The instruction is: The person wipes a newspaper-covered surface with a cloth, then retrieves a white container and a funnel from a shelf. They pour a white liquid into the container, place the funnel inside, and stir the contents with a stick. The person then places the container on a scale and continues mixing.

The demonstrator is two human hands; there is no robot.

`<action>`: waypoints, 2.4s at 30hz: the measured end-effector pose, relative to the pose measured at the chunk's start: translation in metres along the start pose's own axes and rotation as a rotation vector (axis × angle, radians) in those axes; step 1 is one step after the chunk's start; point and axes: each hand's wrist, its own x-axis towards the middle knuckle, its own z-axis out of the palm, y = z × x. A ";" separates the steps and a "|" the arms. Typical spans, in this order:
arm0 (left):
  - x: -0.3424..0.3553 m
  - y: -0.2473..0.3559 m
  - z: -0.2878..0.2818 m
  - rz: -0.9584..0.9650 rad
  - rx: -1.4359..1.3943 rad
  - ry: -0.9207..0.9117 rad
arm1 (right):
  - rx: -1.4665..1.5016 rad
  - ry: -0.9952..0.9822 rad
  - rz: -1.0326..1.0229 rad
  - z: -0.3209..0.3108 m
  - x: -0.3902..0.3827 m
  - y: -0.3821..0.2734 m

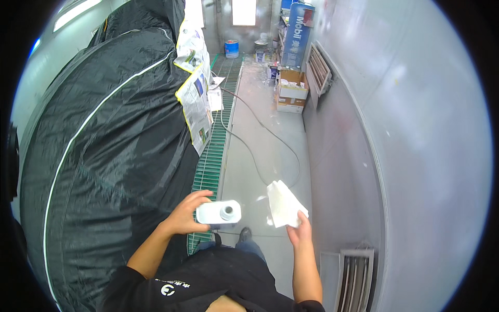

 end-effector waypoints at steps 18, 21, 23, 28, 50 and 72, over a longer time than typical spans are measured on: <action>0.556 -0.372 -0.230 -0.285 0.077 0.535 | 0.009 0.341 -0.081 0.122 0.640 -0.193; 0.668 -0.400 -0.284 -0.267 0.065 0.499 | 0.099 0.655 -0.075 0.096 0.663 -0.201; 0.745 -0.429 -0.311 -0.215 0.075 0.500 | 0.111 0.767 -0.110 0.082 0.690 -0.196; 0.918 -0.523 -0.355 -0.223 0.092 0.499 | 0.134 0.889 -0.026 0.096 0.845 -0.169; 1.588 -0.938 -0.605 -0.320 -0.005 0.524 | 0.034 -0.064 0.035 0.971 1.708 -0.337; 2.189 -1.082 -0.749 -0.111 -0.043 0.112 | 0.343 0.072 -0.556 1.180 2.041 -0.551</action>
